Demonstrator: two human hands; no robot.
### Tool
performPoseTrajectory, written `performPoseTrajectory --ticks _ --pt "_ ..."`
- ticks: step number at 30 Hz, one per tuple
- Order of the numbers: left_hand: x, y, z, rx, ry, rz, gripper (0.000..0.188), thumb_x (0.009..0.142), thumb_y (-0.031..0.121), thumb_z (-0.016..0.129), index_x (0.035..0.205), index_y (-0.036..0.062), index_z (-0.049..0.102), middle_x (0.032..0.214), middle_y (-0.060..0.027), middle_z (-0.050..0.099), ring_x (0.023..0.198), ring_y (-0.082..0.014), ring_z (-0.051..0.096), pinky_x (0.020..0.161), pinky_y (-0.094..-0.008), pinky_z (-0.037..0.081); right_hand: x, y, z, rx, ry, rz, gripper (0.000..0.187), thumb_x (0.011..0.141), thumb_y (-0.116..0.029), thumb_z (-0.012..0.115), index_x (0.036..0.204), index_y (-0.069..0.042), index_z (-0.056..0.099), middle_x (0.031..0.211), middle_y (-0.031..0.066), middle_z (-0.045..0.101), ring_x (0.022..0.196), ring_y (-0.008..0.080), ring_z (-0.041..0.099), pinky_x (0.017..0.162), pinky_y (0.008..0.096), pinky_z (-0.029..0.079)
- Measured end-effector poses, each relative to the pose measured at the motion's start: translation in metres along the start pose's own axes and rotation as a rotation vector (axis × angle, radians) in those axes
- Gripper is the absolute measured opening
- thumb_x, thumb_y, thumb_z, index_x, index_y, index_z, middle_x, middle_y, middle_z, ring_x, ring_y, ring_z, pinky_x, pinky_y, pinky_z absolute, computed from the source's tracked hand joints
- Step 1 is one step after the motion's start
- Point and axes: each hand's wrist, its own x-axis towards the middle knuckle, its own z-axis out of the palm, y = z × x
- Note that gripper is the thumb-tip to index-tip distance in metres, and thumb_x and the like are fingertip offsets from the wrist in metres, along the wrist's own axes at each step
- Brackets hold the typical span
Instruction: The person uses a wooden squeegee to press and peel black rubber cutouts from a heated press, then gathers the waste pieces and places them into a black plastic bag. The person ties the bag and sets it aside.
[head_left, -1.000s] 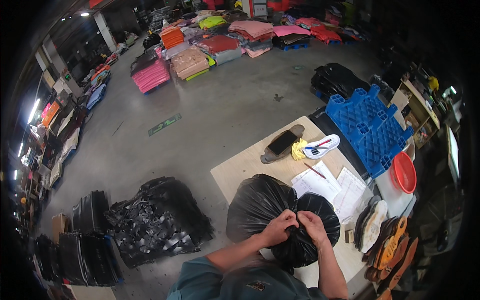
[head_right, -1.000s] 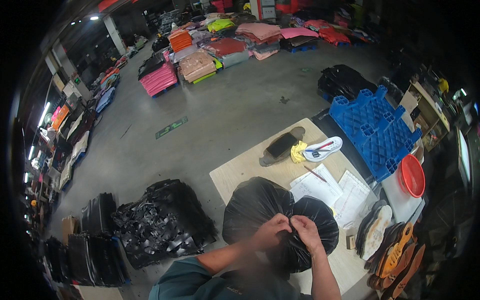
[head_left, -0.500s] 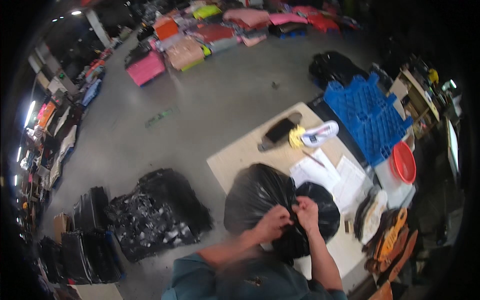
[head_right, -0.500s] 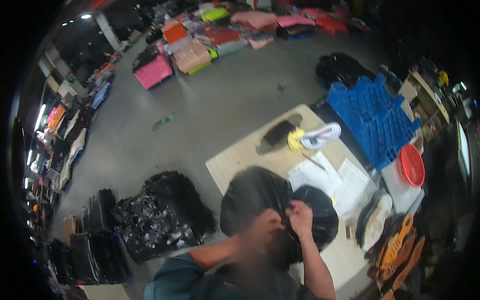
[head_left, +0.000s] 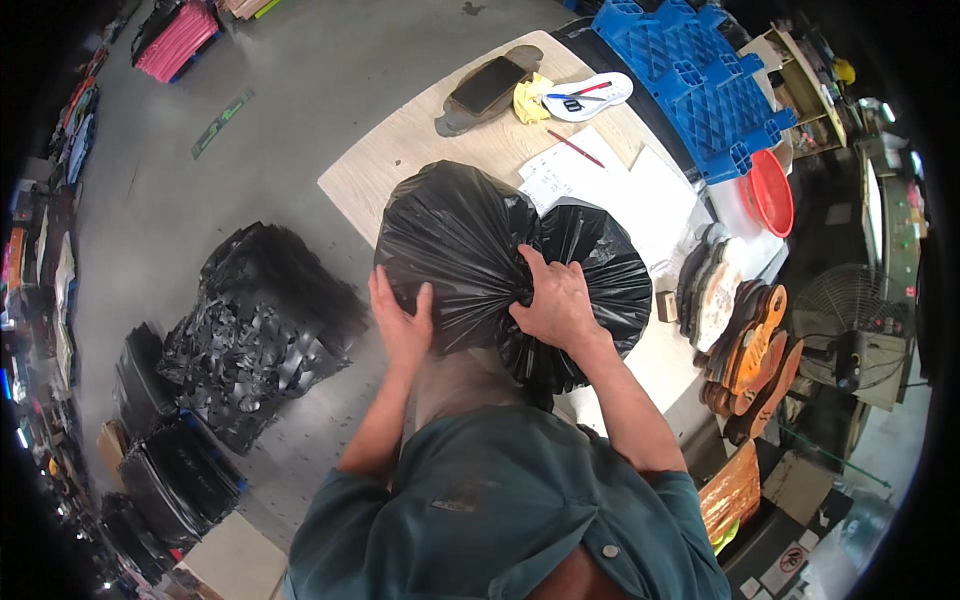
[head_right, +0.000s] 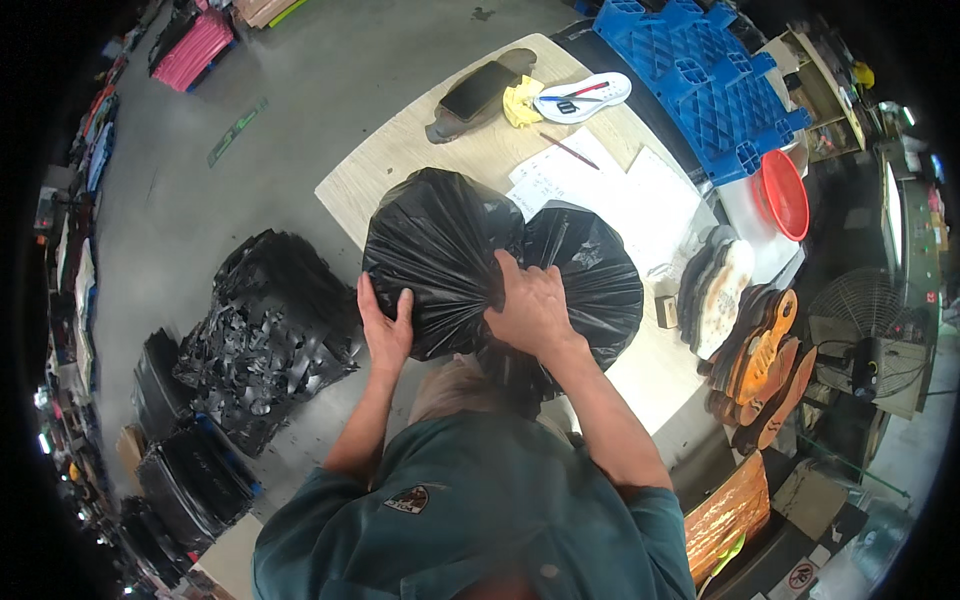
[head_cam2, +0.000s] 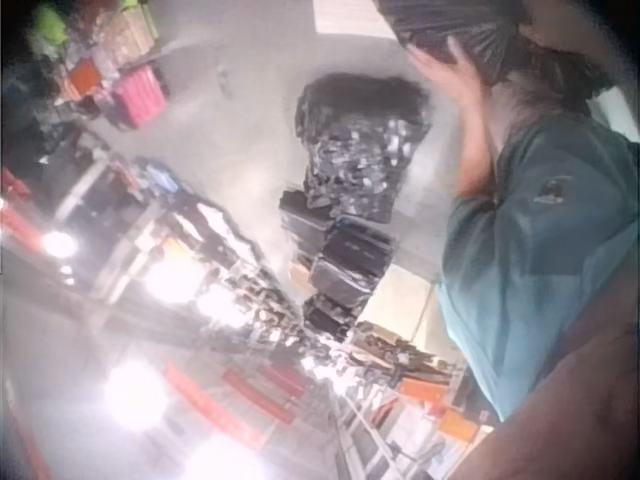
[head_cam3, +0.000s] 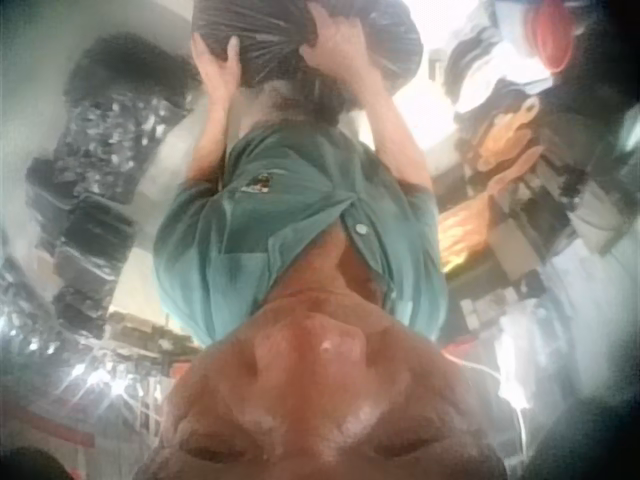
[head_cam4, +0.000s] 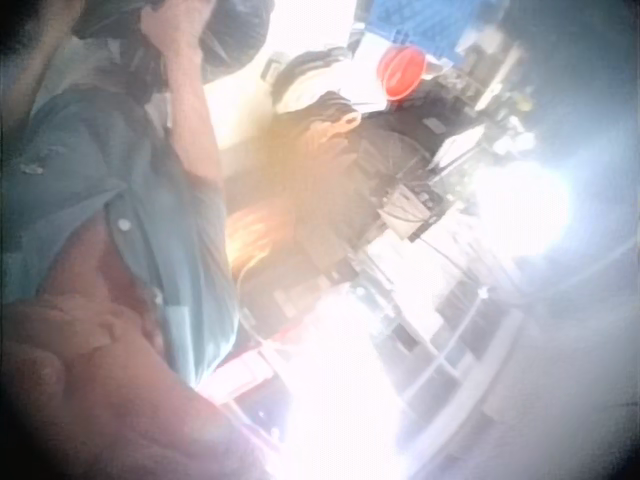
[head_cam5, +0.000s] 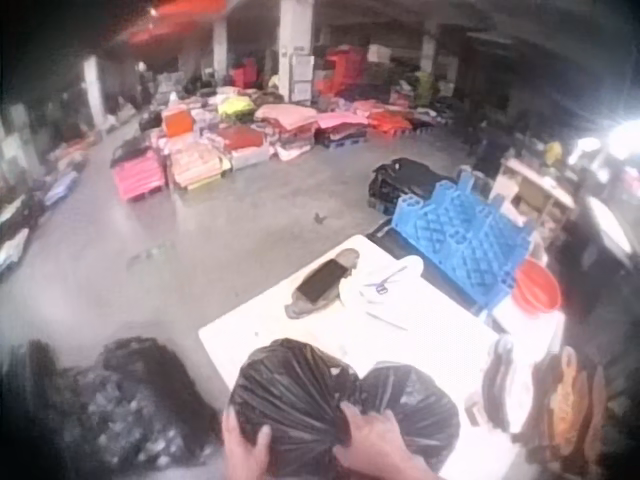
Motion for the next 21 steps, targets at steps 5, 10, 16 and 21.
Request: performPoseTrajectory --ticks 5,10,16,21 --pt "0.007 -0.041 -0.002 -0.23 0.008 -0.407 0.078 0.102 0.039 0.073 0.155 -0.0094 0.043 0.154 -0.0314 0.052 0.145 -0.0363 0.05 0.121 -0.0418 0.037 -0.012 0.004 0.002 0.124 0.146 -0.12 0.08 0.077 -0.01 0.077 0.153 -0.003 0.051 0.091 0.0199 0.069 0.094 0.039 0.064 0.098 0.0441 0.049" --pt "0.011 -0.056 -0.011 -0.488 -0.16 -0.776 0.078 0.104 0.053 0.066 0.152 -0.0071 0.052 0.143 -0.0188 0.065 0.132 -0.0234 0.06 0.113 -0.0339 0.044 -0.008 -0.005 -0.002 0.284 0.107 0.039 0.074 0.076 -0.008 0.077 0.147 -0.006 0.057 0.091 0.0191 0.071 0.094 0.0385 0.066 0.093 0.0473 0.056" --pt "0.005 -0.027 -0.015 -0.637 -0.033 -0.764 0.049 0.106 0.041 0.069 0.129 -0.0018 0.067 0.114 -0.009 0.073 0.102 -0.0143 0.065 0.093 -0.0299 0.051 0.004 -0.025 -0.017 0.573 0.127 0.056 0.069 0.074 0.012 0.065 0.142 -0.004 0.061 0.116 0.0079 0.073 0.103 0.0155 0.068 0.098 0.03 0.053" --pt "0.005 -0.015 -0.016 -0.829 -0.044 -0.824 0.054 0.103 0.041 0.072 0.133 -0.0035 0.065 0.119 -0.0118 0.074 0.101 -0.0184 0.068 0.09 -0.0356 0.056 0.004 -0.051 -0.037 0.76 0.132 0.105 0.065 0.071 0.009 0.061 0.135 -0.003 0.067 0.114 0.0059 0.071 0.1 0.0117 0.062 0.097 0.0255 0.045"
